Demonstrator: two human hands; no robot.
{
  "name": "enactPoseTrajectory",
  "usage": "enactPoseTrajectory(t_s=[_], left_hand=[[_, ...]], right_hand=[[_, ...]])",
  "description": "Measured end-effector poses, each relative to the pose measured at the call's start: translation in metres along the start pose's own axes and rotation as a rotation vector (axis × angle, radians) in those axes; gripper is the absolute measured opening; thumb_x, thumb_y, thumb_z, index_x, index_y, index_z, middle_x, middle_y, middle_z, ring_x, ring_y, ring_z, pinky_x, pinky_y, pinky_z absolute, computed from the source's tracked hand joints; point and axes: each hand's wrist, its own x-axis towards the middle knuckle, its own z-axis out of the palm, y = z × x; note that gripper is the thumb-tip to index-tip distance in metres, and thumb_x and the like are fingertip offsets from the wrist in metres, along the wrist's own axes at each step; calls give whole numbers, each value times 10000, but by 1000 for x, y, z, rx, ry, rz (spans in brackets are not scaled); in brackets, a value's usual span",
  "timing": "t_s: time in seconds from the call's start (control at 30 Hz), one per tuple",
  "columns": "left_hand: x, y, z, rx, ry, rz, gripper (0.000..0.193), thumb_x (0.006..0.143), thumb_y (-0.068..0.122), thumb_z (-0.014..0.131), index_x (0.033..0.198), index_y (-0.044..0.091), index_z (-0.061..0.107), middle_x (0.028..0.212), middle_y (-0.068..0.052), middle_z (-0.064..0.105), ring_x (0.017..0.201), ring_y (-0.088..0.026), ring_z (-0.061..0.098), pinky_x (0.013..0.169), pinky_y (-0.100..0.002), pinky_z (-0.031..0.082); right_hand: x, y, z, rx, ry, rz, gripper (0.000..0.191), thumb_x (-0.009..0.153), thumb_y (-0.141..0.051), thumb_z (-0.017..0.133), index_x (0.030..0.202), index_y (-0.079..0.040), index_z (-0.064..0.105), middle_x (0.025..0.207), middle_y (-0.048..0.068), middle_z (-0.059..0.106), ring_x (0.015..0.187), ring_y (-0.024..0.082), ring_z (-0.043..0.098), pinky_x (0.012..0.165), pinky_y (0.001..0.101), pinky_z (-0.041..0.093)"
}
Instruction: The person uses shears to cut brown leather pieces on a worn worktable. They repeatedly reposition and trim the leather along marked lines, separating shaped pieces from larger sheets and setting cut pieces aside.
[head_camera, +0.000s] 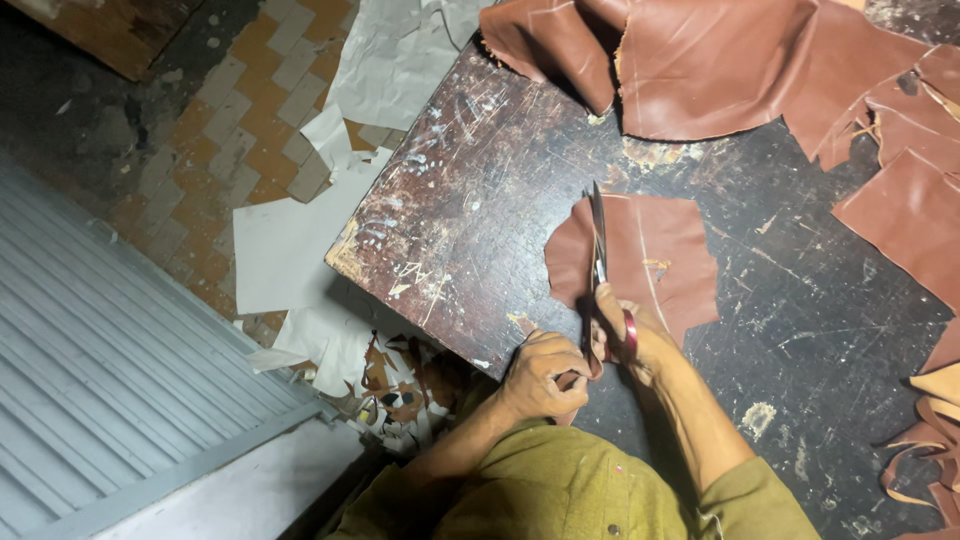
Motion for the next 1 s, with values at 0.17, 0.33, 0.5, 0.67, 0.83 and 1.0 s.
enactPoseTrajectory(t_s=[0.17,0.33,0.5,0.67,0.83,1.0], left_hand=[[13,-10,-32,190,-147,33,52,689,96,708,711,105,662,757,-41,630,696,-223,594,654,-374,431],[29,-9,-58,767,91,4,224,696,118,702,917,93,686,976,-79,635,892,-265,570,758,-443,403],[36,22,6,390,-514,76,307,760,110,741,1061,80,690,1072,-78,605,1015,-241,568,865,-416,473],[45,7,44,483,-475,190,230,787,83,665,1005,139,715,1075,-12,645,1012,-242,587,854,-403,473],[63,-19,51,349,-550,290,157,852,104,650,999,138,694,1036,0,625,1039,-227,594,895,-404,482],[78,-1,122,302,-461,276,203,779,53,632,976,95,658,1037,-61,614,1029,-284,602,864,-405,525]], right_hand=[[-13,-2,-15,36,80,-80,359,911,-393,700,862,-42,649,615,-8,536,496,118,508,445,287,431],[-94,35,-102,-291,314,-341,394,993,-318,605,738,-17,600,607,48,599,513,130,572,491,287,451],[-152,125,-174,-268,345,5,343,933,-260,687,745,26,666,566,61,591,474,149,499,470,312,374],[-183,217,-200,-166,209,198,289,915,-257,718,846,22,690,523,65,579,432,164,528,450,325,405],[-188,269,-195,-46,393,69,192,879,-179,720,943,1,738,536,70,586,437,137,496,440,315,367],[-202,272,-187,-66,432,-20,313,930,-231,686,806,55,661,534,97,605,455,164,545,464,320,404]])
